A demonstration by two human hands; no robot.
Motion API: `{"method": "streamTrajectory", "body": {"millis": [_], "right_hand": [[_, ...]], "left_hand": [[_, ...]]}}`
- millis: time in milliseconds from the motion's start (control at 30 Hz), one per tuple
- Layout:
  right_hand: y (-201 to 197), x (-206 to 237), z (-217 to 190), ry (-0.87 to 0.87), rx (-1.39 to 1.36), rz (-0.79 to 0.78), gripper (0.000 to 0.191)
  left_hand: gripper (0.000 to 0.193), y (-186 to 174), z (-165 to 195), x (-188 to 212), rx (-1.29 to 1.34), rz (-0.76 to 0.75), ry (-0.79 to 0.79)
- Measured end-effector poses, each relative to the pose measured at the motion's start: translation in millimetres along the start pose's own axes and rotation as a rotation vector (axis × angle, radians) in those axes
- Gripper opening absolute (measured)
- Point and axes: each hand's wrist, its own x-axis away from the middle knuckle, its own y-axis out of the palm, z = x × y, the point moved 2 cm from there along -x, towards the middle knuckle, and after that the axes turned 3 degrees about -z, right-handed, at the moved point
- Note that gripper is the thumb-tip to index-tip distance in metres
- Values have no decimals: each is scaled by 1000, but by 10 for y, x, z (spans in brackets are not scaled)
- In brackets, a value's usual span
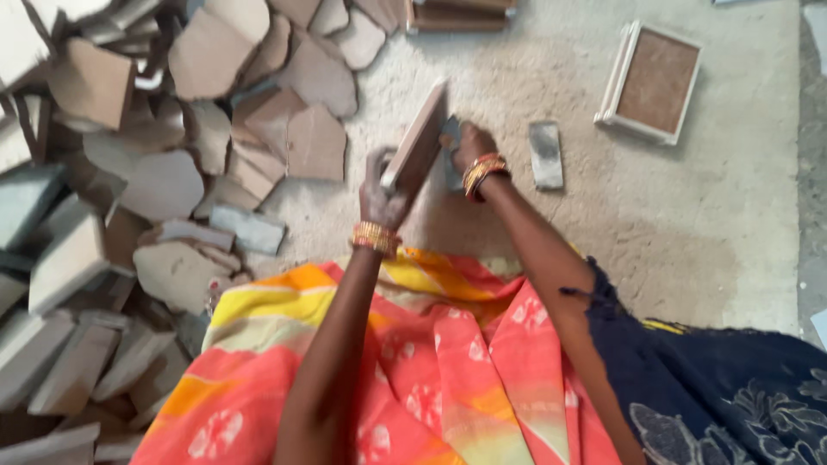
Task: The person sits on the floor and smooths the edges of rectangular ceramic tiles using a handheld sanding block. They pick up tiles from a pile, rub the edges against the block, and place the tiles back down.
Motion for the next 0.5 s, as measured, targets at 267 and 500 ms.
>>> {"method": "streamTrajectory", "body": {"millis": [267,500], "right_hand": [[258,-21,-22,-41,92,-64,15],[532,874,74,-254,-26,-10,15]], "left_hand": [[45,-78,-143,-191,-357,-237,-237],[42,246,-87,-95,-346,-202,-170]]}}
